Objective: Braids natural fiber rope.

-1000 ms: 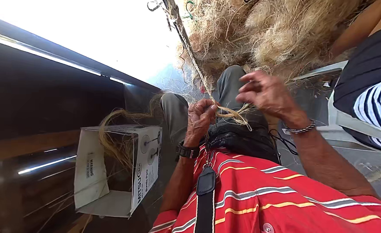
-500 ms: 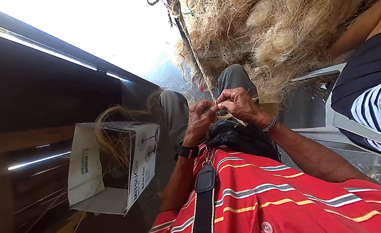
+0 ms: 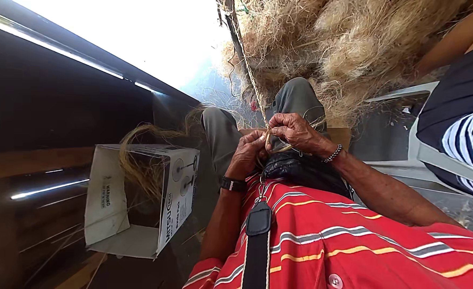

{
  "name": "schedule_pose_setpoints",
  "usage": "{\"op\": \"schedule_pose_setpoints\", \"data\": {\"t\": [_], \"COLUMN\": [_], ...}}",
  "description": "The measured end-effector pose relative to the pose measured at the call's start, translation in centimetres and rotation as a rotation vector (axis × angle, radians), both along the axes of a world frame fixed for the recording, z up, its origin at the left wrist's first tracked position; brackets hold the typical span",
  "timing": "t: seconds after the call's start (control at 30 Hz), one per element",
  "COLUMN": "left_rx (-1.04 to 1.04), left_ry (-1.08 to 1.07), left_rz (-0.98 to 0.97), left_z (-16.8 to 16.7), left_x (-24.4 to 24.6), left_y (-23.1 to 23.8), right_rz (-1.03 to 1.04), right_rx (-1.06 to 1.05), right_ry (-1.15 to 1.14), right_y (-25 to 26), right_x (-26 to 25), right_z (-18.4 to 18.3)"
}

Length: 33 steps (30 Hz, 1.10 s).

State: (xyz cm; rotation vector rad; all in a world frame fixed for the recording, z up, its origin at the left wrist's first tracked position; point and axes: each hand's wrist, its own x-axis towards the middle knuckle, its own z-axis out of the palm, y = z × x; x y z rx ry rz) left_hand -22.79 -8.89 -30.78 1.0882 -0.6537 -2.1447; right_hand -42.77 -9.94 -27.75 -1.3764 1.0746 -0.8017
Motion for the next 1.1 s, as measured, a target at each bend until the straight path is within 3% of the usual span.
{"op": "schedule_pose_setpoints", "data": {"t": [0.13,0.23,0.33,0.5,0.8,0.93,1.1], "left_rx": [0.057,-0.031,-0.335,-0.533,-0.575,-0.546,-0.506], "left_ry": [-0.001,-0.115,-0.373,-0.399,-0.504,-0.453,-0.223], "left_rz": [-0.133,-0.193,-0.142,0.004,-0.018,-0.004,0.023], "left_z": [-0.5,-0.3,0.2,2.3,2.3,2.1,1.8], "left_x": [-0.6,-0.8,-0.4,-1.6,-1.7,-1.3,-0.6], "left_y": [-0.4,-0.5,0.1,0.6,0.2,0.4,-0.1], "right_rz": [0.016,0.021,-0.035,-0.093,-0.118,-0.037,0.100], "right_rx": [0.043,0.055,0.011,-0.035,-0.028,0.051,0.111], "right_ry": [-0.079,-0.142,-0.081,-0.049,0.069,0.069,0.093], "right_y": [-0.1,1.1,1.9,2.0,2.3,2.3,1.1], "right_x": [0.3,-0.1,-0.3,0.0,0.0,-1.1,-5.3], "right_z": [-0.5,0.2,0.4,0.5,0.6,0.7,-1.1]}}
